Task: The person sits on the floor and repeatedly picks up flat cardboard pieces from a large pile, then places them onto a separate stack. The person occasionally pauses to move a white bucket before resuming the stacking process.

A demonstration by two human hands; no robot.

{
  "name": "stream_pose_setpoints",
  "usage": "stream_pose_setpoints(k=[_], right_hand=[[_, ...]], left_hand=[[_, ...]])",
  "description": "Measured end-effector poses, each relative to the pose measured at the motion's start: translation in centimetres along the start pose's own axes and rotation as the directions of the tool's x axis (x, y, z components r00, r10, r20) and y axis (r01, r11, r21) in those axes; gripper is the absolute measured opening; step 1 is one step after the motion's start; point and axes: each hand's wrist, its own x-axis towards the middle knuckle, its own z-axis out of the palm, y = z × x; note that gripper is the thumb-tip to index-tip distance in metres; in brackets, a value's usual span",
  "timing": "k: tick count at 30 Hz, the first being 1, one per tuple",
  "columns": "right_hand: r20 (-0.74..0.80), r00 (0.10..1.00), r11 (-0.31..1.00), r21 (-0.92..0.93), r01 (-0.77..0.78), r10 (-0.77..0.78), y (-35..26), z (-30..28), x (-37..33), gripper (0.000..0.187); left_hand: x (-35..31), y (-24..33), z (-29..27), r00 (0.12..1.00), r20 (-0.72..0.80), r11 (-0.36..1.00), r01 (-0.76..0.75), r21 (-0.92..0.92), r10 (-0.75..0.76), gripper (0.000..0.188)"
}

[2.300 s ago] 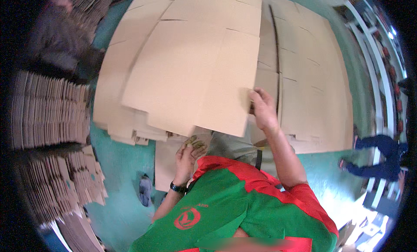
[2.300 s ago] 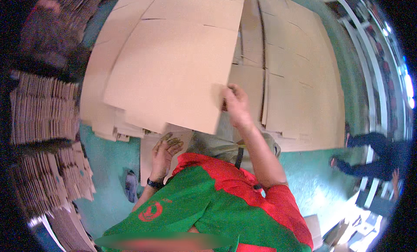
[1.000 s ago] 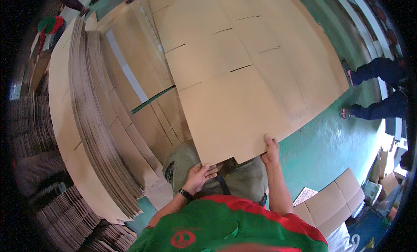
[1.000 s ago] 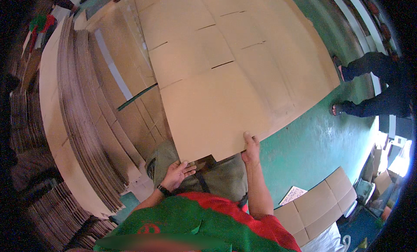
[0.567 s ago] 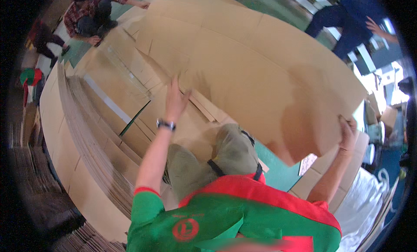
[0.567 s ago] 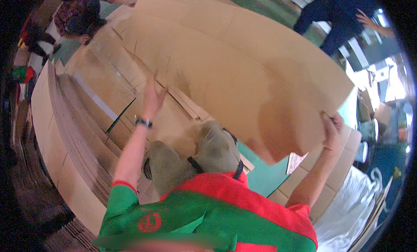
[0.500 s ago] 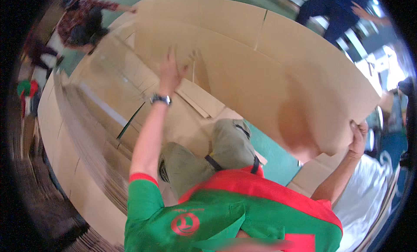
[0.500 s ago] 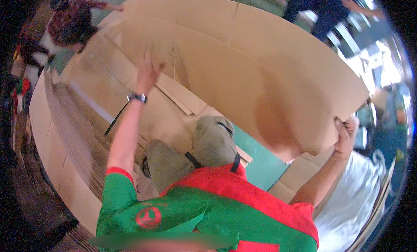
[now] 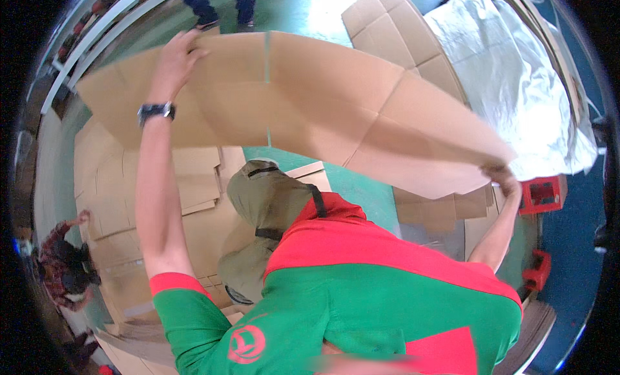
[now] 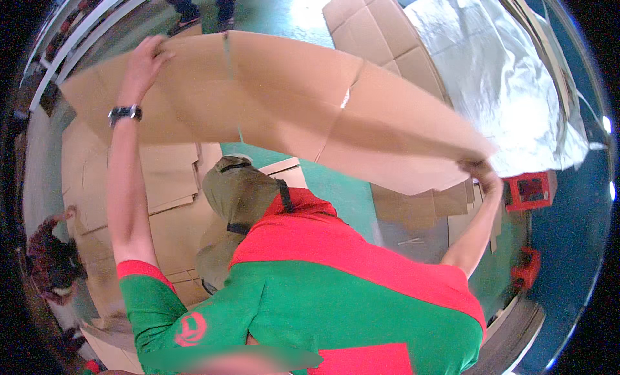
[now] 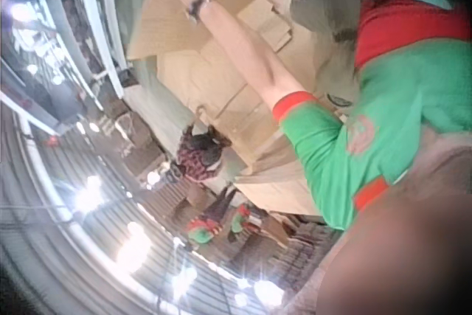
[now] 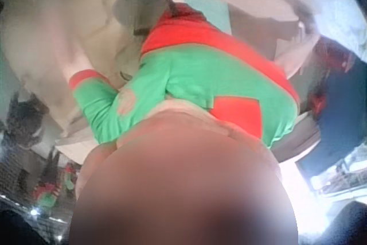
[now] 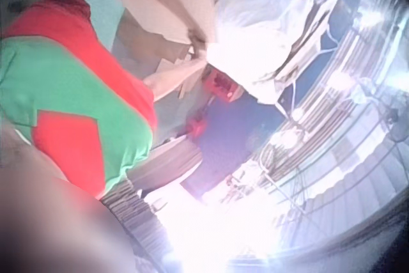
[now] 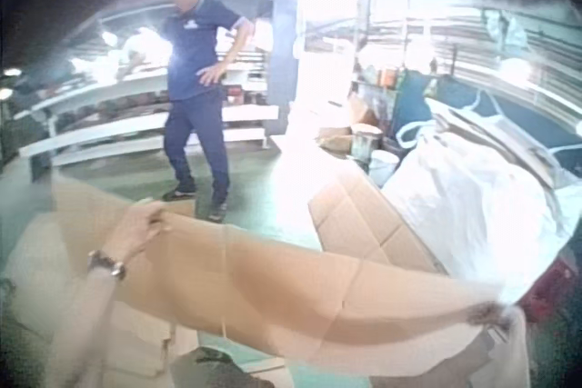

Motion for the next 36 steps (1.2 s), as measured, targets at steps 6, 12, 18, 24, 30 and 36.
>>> stream_pose_setpoints(k=[6, 12, 18, 24, 30, 36], right_hand=[[-0.095, 0.856, 0.805, 0.405, -0.433, 0.508, 21.7, 5.5, -10.5, 0.037], [-0.133, 0.783, 0.632, 0.679, -0.374, 0.607, 28.7, 14.2, -16.1, 0.031], [-0.247, 0.825, 0.612, 0.778, -0.143, 0.508, 29.1, 17.2, -11.4, 0.024], [-0.263, 0.787, 0.600, 0.784, -0.162, 0.557, 29.9, 18.3, -9.2, 0.028], [-0.557, 0.596, 0.504, -0.330, -0.798, 0.579, 28.5, 18.3, -7.9, 0.057], [0.342, 0.901, 0.375, -0.898, 0.230, 0.267, 23.0, 24.6, 2.4, 0.057]], left_hand=[[10.7, 17.0, 7.0, 0.905, -0.109, 0.884, -0.426, -0.192, 0.412, 0.049], [9.4, 29.2, 12.5, 0.865, -0.156, 0.780, -0.499, -0.378, 0.477, 0.046], [0.8, 23.4, 14.8, 0.914, 0.136, 0.826, -0.272, -0.494, 0.382, 0.043], [-9.8, 11.6, 13.6, 0.986, 0.164, 0.913, 0.053, -0.404, 0.016, 0.038], [-24.4, 8.7, 12.6, 0.838, 0.263, 0.574, 0.525, -0.628, -0.478, 0.037], [-39.0, 17.9, 3.2, 0.594, -0.021, 0.511, 0.674, -0.534, -0.804, 0.034]])
